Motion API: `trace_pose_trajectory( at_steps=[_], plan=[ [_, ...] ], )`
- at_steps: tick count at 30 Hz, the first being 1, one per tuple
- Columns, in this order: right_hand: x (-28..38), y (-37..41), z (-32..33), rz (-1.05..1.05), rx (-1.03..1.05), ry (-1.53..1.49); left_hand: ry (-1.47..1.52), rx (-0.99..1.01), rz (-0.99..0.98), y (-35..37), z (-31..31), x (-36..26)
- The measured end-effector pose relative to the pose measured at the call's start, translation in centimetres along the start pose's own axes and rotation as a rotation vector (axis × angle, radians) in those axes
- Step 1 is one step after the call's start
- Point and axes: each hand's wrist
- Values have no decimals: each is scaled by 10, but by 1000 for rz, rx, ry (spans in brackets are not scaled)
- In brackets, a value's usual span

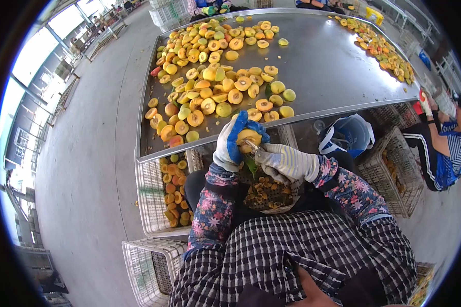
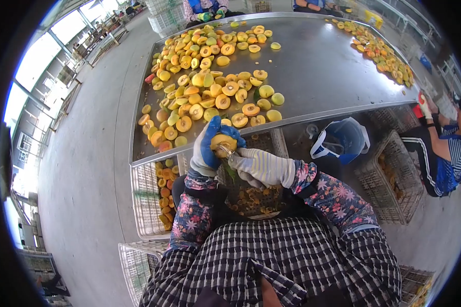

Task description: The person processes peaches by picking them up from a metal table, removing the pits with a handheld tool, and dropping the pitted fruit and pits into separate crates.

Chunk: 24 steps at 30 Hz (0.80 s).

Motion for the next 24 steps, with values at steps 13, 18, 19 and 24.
trace_pose_trajectory(
  at_steps=[13, 18, 19, 24],
  plan=[
    [-24, 13, 8, 100, -72, 135, 428, -340, 73, -24, 36, 41],
    [-62, 7, 46, -100, -91, 1218, 258, -379, 43, 9, 35, -5],
    [-57, 11, 47, -159, -98, 1196, -5, -413, -80, 8, 33, -1],
    [-74, 10, 44, -200, -24, 1208, -1167, -642, -33, 35, 199, -27]
  ],
)
Point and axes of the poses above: each hand's wrist, its own y-axis away from the middle knuckle, its own z-axis out of the back of the hand, x = y × z, and after that the axes turned 14 degrees about -y, right-handed
